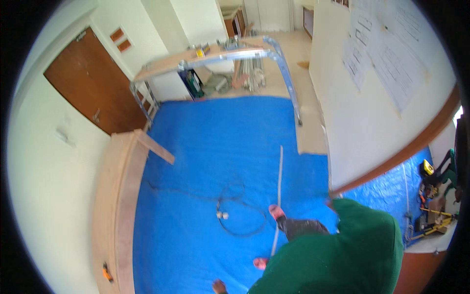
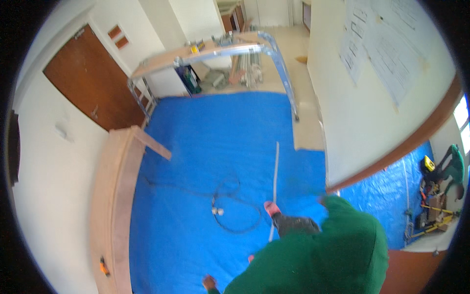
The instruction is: The person handles a power drill and a cord, then picks up metal brackets and places them into a wooden crate. They move around a room with blue floor protection, handling tools and hardware components.
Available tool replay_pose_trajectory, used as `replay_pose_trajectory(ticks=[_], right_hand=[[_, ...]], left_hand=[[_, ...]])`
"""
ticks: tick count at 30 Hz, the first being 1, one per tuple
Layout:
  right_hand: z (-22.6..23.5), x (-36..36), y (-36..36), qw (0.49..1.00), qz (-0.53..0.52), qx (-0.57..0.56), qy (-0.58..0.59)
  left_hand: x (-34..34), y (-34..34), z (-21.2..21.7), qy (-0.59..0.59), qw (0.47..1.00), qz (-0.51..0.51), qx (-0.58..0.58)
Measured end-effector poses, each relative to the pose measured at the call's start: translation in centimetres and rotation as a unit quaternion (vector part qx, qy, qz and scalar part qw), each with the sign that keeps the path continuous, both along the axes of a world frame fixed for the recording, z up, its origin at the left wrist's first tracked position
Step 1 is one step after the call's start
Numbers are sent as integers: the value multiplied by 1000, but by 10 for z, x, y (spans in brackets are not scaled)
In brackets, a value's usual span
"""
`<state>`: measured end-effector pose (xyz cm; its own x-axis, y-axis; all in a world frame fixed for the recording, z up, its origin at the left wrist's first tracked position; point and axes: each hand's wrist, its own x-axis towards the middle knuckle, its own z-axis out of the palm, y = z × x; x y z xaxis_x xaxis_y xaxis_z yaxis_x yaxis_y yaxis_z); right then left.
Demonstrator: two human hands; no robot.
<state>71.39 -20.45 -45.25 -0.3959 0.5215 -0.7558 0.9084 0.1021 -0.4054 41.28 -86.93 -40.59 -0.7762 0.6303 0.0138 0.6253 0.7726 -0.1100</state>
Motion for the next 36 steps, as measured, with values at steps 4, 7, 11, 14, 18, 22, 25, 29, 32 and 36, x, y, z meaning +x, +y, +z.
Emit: replay_pose_trajectory(ticks=[4, 7, 11, 14, 18, 22, 25, 29, 32, 36], right_hand=[[19, 215, -19, 848, -507, -151, -31], [58, 248, 10, 788, -593, -162, -43], [69, 218, 62, 790, -584, -183, -23], [43, 82, 138, 865, -458, -204, 18], [79, -95, 222, 854, -430, -220, 191], [140, -202, 297, 857, -376, -223, 274], [126, -257, 332, 849, -323, -278, 311], [170, -323, 406, 944, -243, -143, 171], [143, -325, 494, 969, -65, 135, 197], [229, -414, 618, 925, -88, 280, 240]], left_hand=[[0, 153, -11, -410, 882, 232, 37], [-18, 203, -5, -442, 866, 232, 21], [-94, 264, 3, -390, 916, 12, -95], [-214, 338, 18, -112, 964, -242, -12], [-346, 475, 70, -421, 843, 200, 267], [-406, 632, 116, -538, 615, 294, 496], [-479, 712, 85, -619, 533, 197, 542], [-510, 832, 49, -651, 598, 194, 427], [-486, 988, 100, -671, 648, 108, 344], [-507, 1092, 166, -611, 704, 8, 361]])
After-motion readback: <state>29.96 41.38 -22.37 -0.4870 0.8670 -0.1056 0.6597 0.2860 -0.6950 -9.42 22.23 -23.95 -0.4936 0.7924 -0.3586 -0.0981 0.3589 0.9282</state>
